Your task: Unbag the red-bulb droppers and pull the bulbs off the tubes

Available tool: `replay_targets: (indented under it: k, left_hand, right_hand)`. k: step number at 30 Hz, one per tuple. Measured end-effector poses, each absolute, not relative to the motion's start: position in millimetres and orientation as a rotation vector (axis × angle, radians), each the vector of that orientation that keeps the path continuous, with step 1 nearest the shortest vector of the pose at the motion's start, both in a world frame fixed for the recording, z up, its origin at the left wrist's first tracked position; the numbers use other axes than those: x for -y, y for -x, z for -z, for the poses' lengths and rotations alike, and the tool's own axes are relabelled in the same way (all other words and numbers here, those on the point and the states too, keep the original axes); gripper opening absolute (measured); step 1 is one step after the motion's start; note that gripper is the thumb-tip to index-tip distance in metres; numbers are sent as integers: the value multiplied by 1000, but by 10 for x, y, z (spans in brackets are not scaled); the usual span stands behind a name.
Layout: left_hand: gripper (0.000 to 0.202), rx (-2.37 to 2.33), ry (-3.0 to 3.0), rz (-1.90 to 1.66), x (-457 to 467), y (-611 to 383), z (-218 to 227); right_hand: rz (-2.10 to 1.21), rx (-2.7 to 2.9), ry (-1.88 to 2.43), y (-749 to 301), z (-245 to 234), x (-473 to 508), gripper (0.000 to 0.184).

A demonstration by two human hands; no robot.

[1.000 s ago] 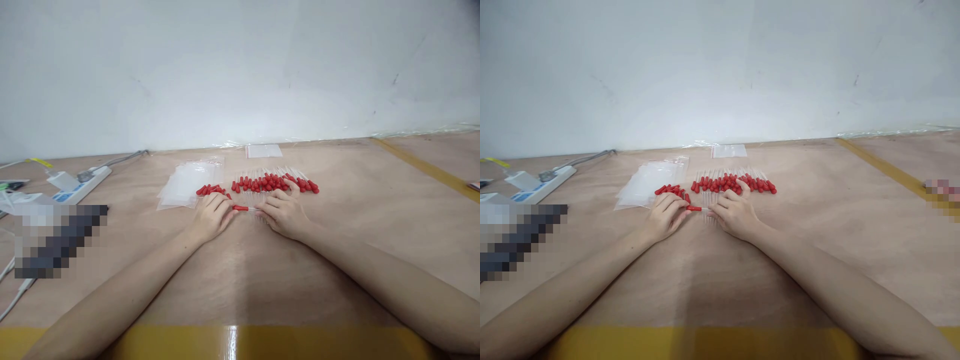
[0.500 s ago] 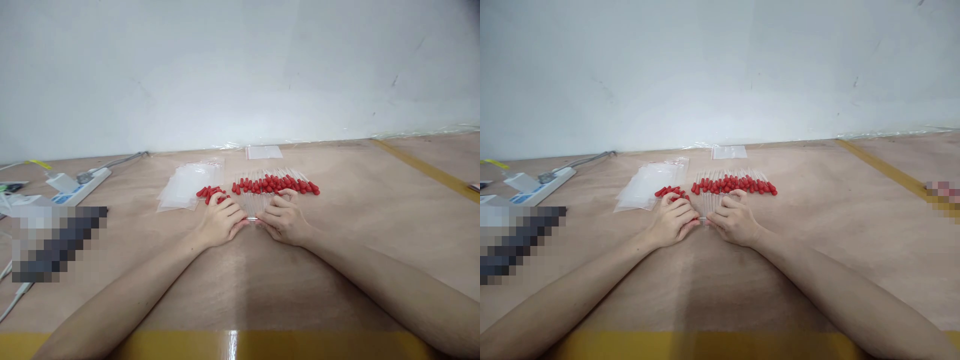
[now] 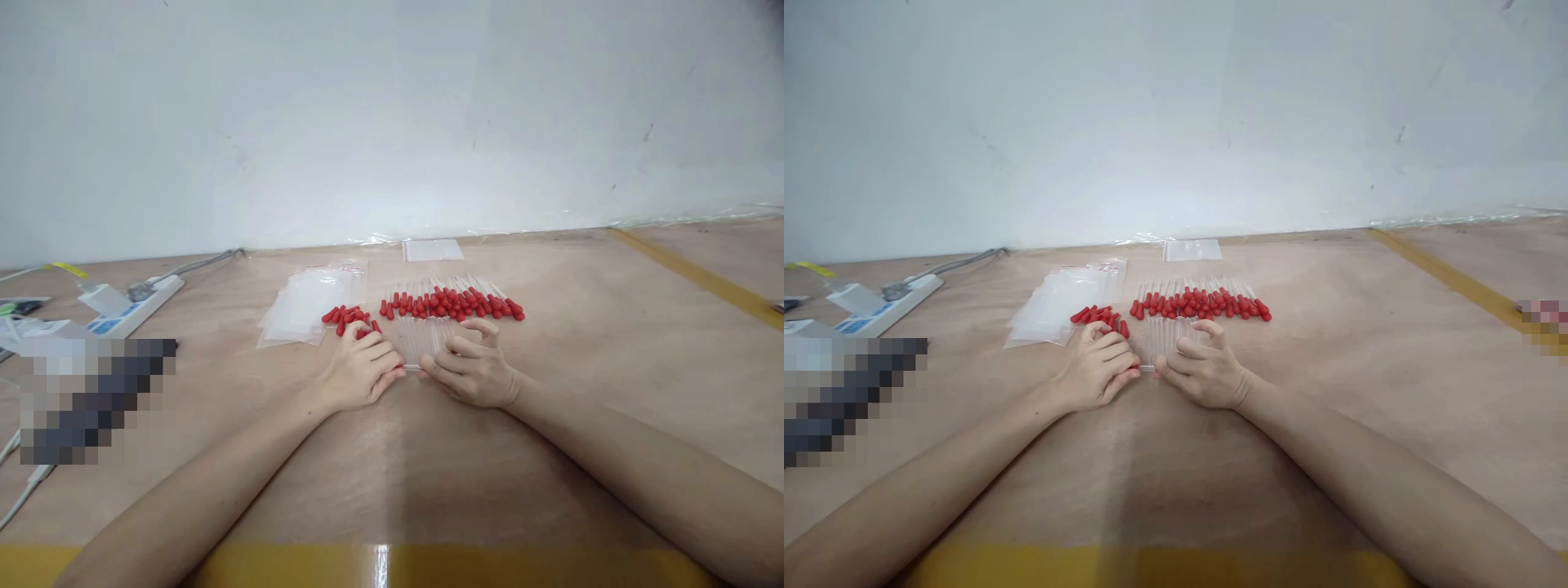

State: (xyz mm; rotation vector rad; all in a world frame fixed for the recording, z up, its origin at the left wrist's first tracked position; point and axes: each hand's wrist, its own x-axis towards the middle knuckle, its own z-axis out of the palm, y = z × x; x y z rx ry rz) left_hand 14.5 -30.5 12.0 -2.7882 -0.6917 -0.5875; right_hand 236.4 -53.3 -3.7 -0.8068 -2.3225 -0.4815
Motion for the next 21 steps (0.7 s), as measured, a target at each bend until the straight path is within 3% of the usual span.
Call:
replay_targets:
  k: [8, 16, 21]
  left_hand:
    - [28, 758, 2880, 563, 342, -102, -139]
    - [28, 743, 2901, 618, 386, -106, -118]
    - [36, 964, 2912, 760, 344, 58, -97]
  right_hand:
    - [219, 2438, 937, -2428, 48, 547, 24]
    - [306, 2364, 882, -2476, 151, 552, 30]
    - [422, 2249, 985, -2631, 171, 545, 22]
